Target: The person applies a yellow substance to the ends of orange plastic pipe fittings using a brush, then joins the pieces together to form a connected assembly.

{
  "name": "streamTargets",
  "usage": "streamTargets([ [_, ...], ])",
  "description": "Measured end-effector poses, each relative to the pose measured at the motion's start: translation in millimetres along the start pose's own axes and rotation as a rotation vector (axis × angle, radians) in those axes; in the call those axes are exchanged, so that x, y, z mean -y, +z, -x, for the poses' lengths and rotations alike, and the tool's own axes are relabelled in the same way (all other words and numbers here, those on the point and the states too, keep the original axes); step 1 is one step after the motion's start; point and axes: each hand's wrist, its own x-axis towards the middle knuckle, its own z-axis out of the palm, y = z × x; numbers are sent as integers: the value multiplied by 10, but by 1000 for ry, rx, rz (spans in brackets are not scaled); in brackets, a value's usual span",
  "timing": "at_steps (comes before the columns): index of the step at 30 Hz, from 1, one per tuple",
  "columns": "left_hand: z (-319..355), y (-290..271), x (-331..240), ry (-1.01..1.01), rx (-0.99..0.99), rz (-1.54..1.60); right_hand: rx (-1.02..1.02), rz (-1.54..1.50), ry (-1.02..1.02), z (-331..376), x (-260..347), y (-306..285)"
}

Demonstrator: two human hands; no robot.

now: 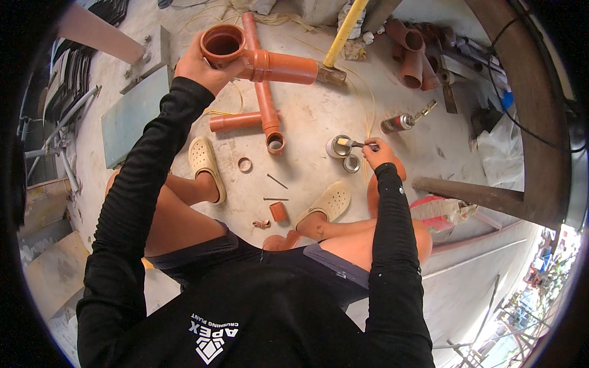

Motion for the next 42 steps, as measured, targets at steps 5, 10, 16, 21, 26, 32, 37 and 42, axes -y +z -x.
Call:
streamTargets([
  [5, 13, -78, 110, -49, -29, -47, 147, -249, 226, 6, -241, -94],
  [10, 34, -88, 122, -33, -37, -44, 274, -367, 412, 136, -478, 37],
  [16, 37, -62, 127, -17, -19, -18, 214, -460, 567, 122, -730, 269],
  [21, 53, -60, 165, -16, 15, -13, 145, -396, 634, -12, -875, 420],
  [26, 30, -87, 202, 6, -5, 4, 109, -80, 645, -87, -1028, 495],
  [32, -54, -179, 229, 19, -6, -87, -370, 175, -156, -160, 631, 50],
  [37, -107, -323, 70, -144, 103, 115, -272, -250, -1097, 1368, 2851, -389],
  [42, -129, -358, -72, -61, 99, 166, 145, -547, -1533, 2316, 3775, -200],
])
